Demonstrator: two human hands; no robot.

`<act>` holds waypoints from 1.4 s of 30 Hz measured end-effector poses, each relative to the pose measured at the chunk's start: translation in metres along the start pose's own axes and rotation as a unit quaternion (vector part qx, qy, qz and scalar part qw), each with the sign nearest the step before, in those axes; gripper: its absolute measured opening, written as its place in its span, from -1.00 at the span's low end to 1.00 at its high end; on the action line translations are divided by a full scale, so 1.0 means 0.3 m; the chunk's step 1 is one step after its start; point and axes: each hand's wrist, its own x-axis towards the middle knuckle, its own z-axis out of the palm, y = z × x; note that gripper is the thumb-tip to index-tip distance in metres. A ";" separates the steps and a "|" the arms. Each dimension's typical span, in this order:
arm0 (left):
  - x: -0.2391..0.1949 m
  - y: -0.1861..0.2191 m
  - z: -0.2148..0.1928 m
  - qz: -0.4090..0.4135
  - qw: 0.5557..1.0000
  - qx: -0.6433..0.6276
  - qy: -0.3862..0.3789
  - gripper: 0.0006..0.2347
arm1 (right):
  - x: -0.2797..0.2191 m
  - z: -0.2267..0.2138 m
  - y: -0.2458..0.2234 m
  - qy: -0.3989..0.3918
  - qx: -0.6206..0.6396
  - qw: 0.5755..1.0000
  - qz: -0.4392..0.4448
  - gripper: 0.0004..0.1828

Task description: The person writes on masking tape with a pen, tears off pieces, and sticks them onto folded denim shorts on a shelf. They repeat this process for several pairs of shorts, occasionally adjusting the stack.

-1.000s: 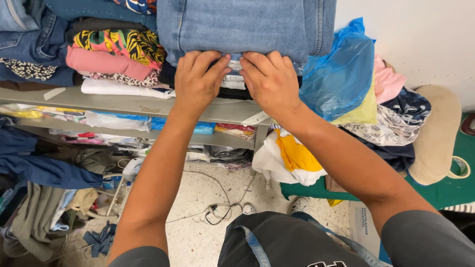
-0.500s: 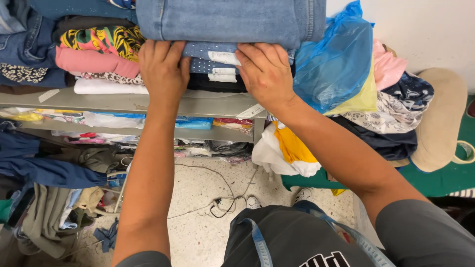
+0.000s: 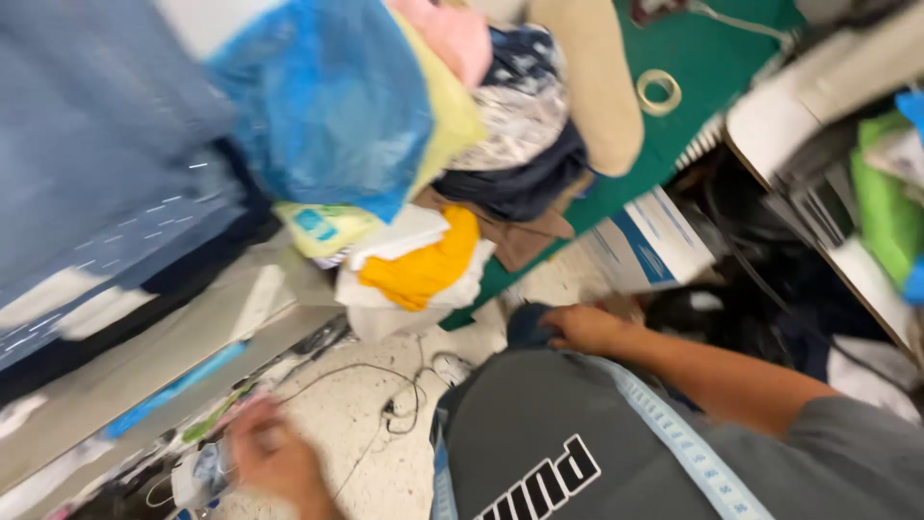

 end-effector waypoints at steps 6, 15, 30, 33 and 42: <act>-0.262 0.342 0.476 -0.038 0.754 -0.130 -0.642 -0.72 | -0.029 -0.244 0.167 -0.167 -0.110 0.971 0.132 -0.45; -0.094 0.763 0.838 0.135 0.720 -0.089 -0.675 -0.67 | 0.360 -0.669 0.969 0.036 -0.085 0.980 0.174 -0.40; -0.405 1.158 1.242 0.034 0.710 0.039 -0.703 -0.69 | 0.820 -0.747 1.295 0.387 0.031 0.914 0.121 -0.88; -0.407 1.192 1.234 0.013 0.725 0.025 -0.689 -0.68 | 0.831 -0.730 1.261 0.262 -0.052 0.947 0.179 -0.45; -0.526 0.932 0.993 0.053 0.811 -0.039 -0.582 -0.58 | 0.780 -0.838 1.738 0.241 -0.438 0.865 0.040 -0.70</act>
